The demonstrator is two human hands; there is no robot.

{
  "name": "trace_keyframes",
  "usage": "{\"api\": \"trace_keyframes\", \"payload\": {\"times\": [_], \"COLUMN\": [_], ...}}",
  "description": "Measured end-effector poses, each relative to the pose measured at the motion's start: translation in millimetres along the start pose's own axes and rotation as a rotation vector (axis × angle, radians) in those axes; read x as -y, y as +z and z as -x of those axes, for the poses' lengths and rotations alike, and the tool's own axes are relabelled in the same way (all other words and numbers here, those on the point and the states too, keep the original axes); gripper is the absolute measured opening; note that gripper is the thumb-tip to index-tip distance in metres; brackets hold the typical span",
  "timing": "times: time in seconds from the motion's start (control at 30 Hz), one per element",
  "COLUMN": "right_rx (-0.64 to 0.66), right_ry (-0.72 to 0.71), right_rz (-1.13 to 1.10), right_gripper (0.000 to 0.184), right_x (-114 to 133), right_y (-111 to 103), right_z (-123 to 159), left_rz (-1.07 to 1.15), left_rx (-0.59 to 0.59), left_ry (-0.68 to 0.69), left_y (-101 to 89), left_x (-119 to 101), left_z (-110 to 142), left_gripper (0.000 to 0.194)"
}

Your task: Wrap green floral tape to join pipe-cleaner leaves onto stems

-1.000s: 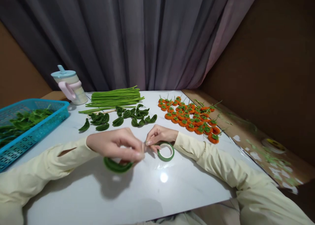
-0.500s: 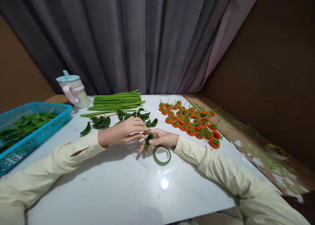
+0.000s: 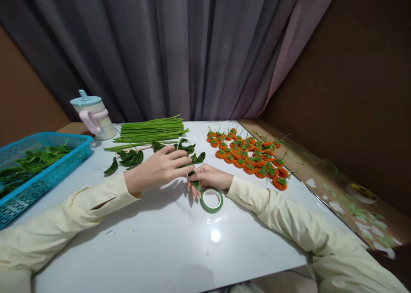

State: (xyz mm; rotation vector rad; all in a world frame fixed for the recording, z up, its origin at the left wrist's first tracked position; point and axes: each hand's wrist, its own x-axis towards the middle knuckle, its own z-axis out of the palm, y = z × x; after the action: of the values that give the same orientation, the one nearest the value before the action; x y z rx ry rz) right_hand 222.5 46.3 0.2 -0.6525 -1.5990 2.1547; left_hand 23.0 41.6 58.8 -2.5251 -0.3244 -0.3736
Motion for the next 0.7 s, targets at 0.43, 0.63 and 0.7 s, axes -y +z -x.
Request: {"api": "trace_keyframes", "payload": {"times": [0.43, 0.63, 0.7], "right_rx": [-0.418, -0.691, -0.735], "right_ry": [-0.153, -0.302, -0.295], "right_rz": [0.447, 0.836, 0.867], "right_gripper": [0.025, 0.031, 0.030], "right_x": [-8, -11, -12], "right_y": [16, 31, 33], "right_z": [-1, 3, 3], "left_rz": [0.308, 0.976, 1.115], "left_rx": [0.049, 0.165, 0.175], "left_ry": [-0.281, -0.876, -0.947], "left_y": [15.0, 17.7, 16.6], "left_x": [-3, -5, -5], "left_z": [0, -6, -8], "left_gripper": [0.028, 0.028, 0.027]}}
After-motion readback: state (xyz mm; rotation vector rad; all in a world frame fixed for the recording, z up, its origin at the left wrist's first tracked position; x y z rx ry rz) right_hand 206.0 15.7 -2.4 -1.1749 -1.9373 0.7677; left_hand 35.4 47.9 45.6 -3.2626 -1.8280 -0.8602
